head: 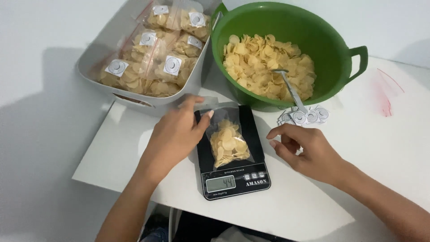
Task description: Manual packaging of potato chips into small plastic bags, including weighing each bag on a digital scale for portion control.
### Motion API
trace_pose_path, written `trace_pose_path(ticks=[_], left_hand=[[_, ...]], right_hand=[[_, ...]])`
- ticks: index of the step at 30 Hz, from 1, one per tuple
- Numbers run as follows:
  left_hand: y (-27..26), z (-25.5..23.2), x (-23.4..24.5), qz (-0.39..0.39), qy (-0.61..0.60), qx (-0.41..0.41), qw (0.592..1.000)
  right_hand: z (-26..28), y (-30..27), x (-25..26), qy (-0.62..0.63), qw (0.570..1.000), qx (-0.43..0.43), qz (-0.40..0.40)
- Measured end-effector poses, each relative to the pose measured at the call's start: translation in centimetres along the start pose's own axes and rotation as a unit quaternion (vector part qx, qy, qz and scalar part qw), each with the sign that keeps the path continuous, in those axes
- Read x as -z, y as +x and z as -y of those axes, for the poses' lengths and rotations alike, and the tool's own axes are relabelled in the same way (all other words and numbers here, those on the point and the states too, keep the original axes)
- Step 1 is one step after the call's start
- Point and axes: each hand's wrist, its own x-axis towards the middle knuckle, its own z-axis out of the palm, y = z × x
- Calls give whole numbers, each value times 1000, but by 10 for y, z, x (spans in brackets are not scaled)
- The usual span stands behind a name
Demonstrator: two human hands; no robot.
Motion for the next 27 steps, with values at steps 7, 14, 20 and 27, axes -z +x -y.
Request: trace_pose_path(ticks=[7, 14, 20, 27], left_hand=[[35, 9, -15, 50, 0, 27, 998], [47, 12, -22, 102, -94, -12, 990], [27, -17, 0, 121, -132, -27, 984], [-11, -57, 36, 122, -27, -41, 991]], right_hand=[[1, -4, -2, 2, 1000, 6, 11], [8, -9, 0, 3, 1000, 3, 30], [23, -10, 8, 27, 998, 45, 30], [51, 0, 32, -31, 976, 213, -22]])
